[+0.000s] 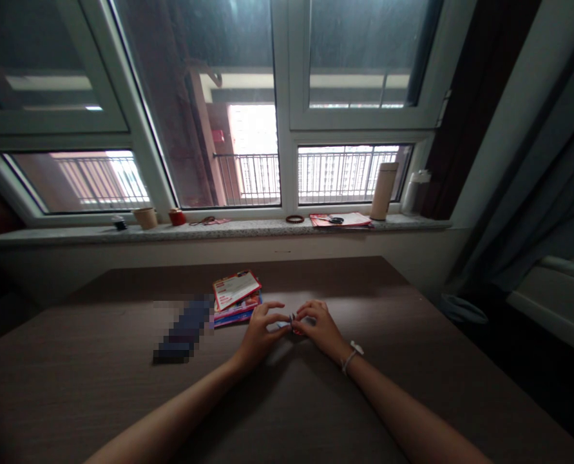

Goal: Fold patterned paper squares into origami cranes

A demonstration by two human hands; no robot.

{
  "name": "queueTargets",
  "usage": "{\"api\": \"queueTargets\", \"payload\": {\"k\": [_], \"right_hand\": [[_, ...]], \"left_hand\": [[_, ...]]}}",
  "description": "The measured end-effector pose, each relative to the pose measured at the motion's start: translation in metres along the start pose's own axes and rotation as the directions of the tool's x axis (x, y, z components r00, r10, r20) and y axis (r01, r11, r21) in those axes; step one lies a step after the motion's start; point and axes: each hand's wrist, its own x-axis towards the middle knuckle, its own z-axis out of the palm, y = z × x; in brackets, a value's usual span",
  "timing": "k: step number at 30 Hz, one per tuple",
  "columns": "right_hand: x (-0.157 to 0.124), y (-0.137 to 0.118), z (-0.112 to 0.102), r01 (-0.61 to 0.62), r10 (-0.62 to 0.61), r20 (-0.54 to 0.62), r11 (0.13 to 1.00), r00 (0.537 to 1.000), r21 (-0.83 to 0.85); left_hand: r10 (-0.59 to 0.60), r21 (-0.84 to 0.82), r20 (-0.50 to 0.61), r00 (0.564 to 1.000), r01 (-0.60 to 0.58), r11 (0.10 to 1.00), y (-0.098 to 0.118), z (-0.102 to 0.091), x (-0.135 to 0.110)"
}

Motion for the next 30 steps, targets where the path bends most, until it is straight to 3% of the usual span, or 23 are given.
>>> {"api": "queueTargets", "payload": {"k": [30], "right_hand": [[-0.001, -0.013, -0.003, 0.047, -0.046, -0.027, 0.999, 0.999, 0.024]], "left_hand": [[0.044, 0.019, -0.028, 0.999, -0.043, 0.999, 0.004, 0.001, 0.000]]}}
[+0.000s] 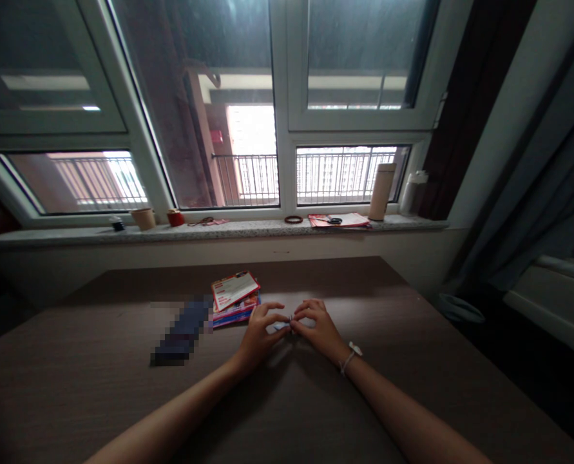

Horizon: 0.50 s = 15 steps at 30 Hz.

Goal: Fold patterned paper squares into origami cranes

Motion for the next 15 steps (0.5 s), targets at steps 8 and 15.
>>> {"api": "queueTargets", "payload": {"k": [8, 15], "right_hand": [[-0.0013, 0.0009, -0.0003, 0.039, -0.039, -0.015, 0.999, 0.999, 0.007], [-0.0017, 0.0014, -0.0001, 0.052, -0.052, -0.016, 0.999, 0.999, 0.006]], "left_hand": [[-0.014, -0.039, 0.021, 1.000, 0.015, 0.999, 0.0025, -0.0009, 0.0010], [-0.033, -0.110, 0.033, 0.999, 0.036, 0.993, 0.0034, -0.0023, 0.0022]]}}
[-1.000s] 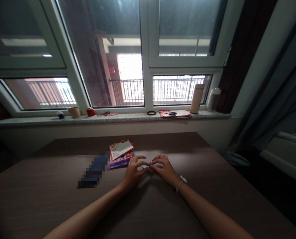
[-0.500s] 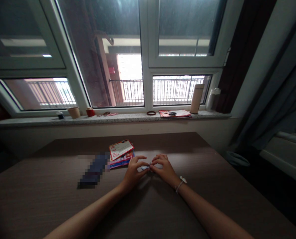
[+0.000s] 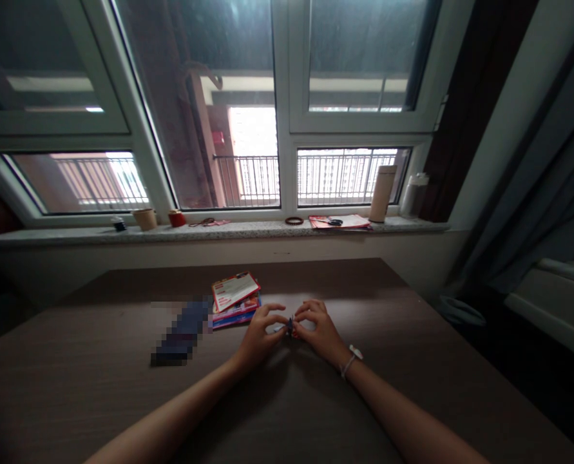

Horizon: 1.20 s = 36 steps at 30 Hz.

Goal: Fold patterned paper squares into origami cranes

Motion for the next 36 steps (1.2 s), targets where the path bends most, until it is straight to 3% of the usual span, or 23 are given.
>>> {"api": "queueTargets", "payload": {"k": [10, 16, 26, 36], "right_hand": [[-0.001, -0.003, -0.001, 0.016, -0.016, -0.028, 1.000, 0.999, -0.004], [-0.003, -0.010, 0.001, 0.017, -0.017, -0.032, 1.000, 0.999, -0.016], [-0.005, -0.022, 0.007, -0.110, 0.107, -0.087, 0.994, 0.990, -0.028], [-0.006, -0.028, 0.009, -0.046, 0.041, -0.068, 0.996, 0.997, -0.078]], "left_hand": [[-0.031, -0.081, 0.035, 0.999, 0.034, 0.996, 0.002, -0.001, 0.000], [-0.055, -0.098, -0.009, 0.998, 0.054, 0.994, 0.004, -0.001, 0.000], [-0.091, -0.174, -0.014, 0.996, 0.087, 0.981, 0.007, -0.001, 0.000], [-0.157, -0.183, 0.027, 0.987, 0.160, 0.970, 0.005, -0.001, 0.001]]}}
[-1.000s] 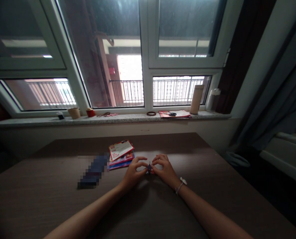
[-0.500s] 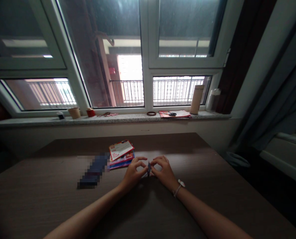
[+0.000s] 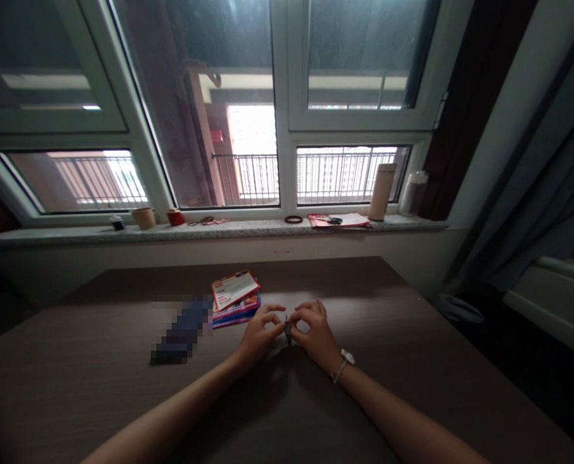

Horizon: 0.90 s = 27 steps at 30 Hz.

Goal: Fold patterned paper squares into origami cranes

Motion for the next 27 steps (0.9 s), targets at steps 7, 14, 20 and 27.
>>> {"api": "queueTargets", "payload": {"k": [7, 14, 20, 27], "right_hand": [[0.001, 0.002, -0.002, -0.063, 0.064, -0.016, 0.996, 0.998, 0.059], [0.001, 0.009, 0.001, -0.090, 0.097, -0.042, 0.983, 0.994, 0.159], [0.001, 0.013, 0.000, -0.095, 0.103, -0.030, 0.976, 0.994, 0.195], [0.002, 0.017, 0.000, -0.109, 0.116, -0.016, 0.969, 0.993, 0.223]], "left_hand": [[0.039, 0.050, -0.013, 0.999, -0.038, 0.998, -0.004, 0.003, 0.000], [0.041, 0.052, -0.007, 0.999, -0.041, 0.998, -0.003, 0.002, -0.001], [0.090, 0.024, -0.045, 0.995, -0.089, 0.996, 0.001, 0.000, -0.002], [0.163, 0.066, -0.020, 0.986, -0.161, 0.985, 0.005, -0.007, -0.003]]}}
